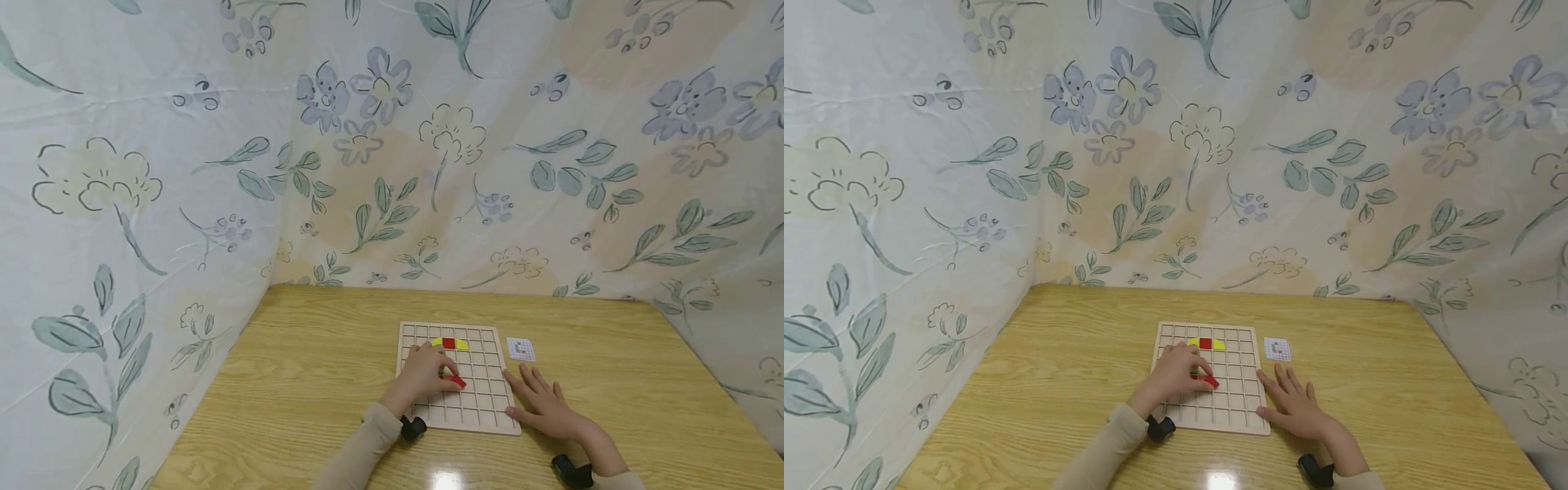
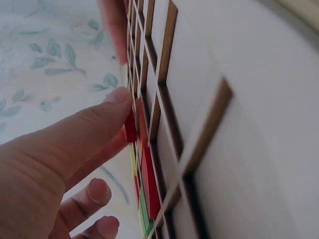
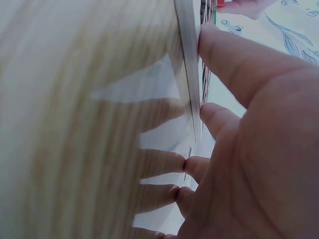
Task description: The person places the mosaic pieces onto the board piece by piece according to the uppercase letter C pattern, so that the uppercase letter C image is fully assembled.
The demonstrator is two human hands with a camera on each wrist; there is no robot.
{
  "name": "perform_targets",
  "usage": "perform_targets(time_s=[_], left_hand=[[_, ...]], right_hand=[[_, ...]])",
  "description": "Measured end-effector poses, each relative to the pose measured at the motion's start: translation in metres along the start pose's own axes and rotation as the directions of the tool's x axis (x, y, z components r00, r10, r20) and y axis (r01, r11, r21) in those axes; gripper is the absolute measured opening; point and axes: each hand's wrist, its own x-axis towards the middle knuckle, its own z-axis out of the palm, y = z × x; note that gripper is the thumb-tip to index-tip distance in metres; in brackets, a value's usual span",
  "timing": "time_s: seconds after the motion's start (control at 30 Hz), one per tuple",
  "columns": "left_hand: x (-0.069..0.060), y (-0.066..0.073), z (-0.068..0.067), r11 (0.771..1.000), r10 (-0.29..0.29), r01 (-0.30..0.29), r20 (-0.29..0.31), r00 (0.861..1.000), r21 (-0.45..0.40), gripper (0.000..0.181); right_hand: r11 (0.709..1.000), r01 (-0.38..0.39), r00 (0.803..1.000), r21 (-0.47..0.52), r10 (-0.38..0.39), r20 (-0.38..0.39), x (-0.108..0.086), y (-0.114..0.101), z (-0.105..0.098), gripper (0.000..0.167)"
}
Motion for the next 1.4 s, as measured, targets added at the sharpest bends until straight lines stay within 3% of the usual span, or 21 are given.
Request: perform_targets(time_s=[0.37,0.63,0.8,1.0,1.2,1.4], left_hand=[[0.004,0.001,0.007,1.000,0.001,-0.001,0.010,1.000,-0.011,0.024],[0.003,-0.012,0.001,0.991,0.074,-0.063,0.097,0.992,-0.118,0.026],[0.005,-0.017,-0.003,0.987,0.118,-0.101,0.140,0.983,-0.123,0.026],[0.005,-0.014,-0.008,0.985,0.129,-0.107,0.166,0.978,-0.135,0.023],[0.006,-0.012,-0.003,0.985,0.132,-0.114,0.138,0.982,-0.128,0.020],[0.005,-0.007,0.004,0.989,0.095,-0.082,0.104,0.990,-0.120,0.020]], right_hand=[[1.000,0.003,1.000,-0.008,-0.003,-0.011,-0.001,0.001,0.002,0.067],[1.000,0.008,1.000,0.007,-0.008,0.004,-0.001,0.002,0.002,0.067],[1.000,0.007,1.000,-0.001,-0.007,-0.002,0.000,0.002,0.002,0.067],[1.000,0.005,1.000,-0.002,-0.005,0.000,0.000,0.003,0.002,0.068],[1.000,0.007,1.000,0.006,-0.007,0.003,0.000,0.003,0.002,0.068],[1.000,0.005,1.000,0.003,-0.005,0.002,0.000,0.004,0.002,0.067]])
